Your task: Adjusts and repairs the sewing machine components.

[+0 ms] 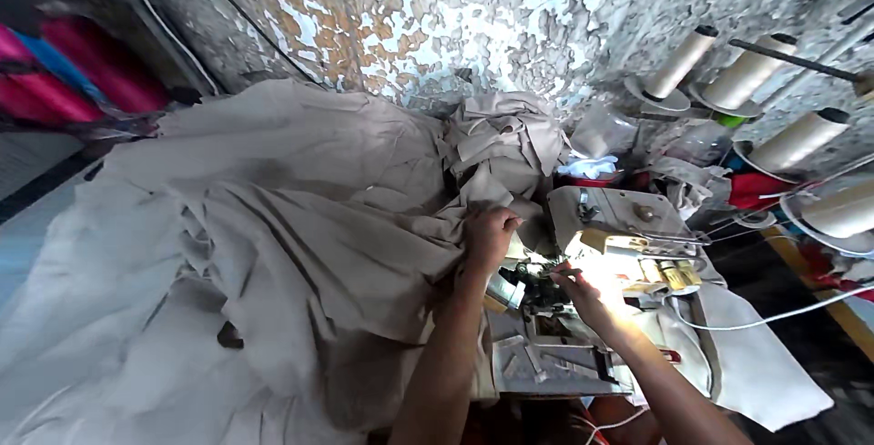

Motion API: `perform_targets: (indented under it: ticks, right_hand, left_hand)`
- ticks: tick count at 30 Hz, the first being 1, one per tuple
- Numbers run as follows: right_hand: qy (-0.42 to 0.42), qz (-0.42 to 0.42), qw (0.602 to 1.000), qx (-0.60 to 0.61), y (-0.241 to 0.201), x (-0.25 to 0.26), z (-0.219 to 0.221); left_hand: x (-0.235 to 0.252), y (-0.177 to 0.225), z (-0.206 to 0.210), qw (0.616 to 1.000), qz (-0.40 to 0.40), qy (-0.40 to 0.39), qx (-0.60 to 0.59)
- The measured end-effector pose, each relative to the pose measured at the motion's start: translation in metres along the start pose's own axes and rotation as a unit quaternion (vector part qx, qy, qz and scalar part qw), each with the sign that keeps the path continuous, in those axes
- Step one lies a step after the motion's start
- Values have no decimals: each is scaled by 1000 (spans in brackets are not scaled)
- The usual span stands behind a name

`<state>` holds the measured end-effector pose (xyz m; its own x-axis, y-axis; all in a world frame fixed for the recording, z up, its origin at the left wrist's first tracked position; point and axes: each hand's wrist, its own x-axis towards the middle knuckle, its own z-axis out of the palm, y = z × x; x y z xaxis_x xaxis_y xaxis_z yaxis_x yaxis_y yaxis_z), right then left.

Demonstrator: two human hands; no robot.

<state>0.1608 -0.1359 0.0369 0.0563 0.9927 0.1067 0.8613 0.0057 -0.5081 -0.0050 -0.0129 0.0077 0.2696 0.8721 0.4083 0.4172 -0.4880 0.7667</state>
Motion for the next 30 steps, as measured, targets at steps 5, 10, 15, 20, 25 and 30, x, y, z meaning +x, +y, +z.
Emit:
perform_targets:
  ticks: [5,10,15,20,25,30]
  right_hand:
    - [-40,54,998,-10,-14,0,-16]
    - [45,28,999,-9,-22,-10,-19]
    - [112,12,993,44,-23,-22,-12]
    - [220,-64,964,133,-13,-61,-4]
    - [211,-50,964,153,11,-101,17]
    - [240,-71,966,65,22,-112,28]
  left_hand:
    - [4,1,0,1000,-11,-5,0]
    - [2,-4,-2,1000,-5,-11,4]
    - [7,-15,3,999,18,-33,2]
    - [8,-8,0,999,-11,-49,-11]
    - [11,-11,2,998,-27,-50,-25]
    - [15,-4,-2,993,-67,-95,-34]
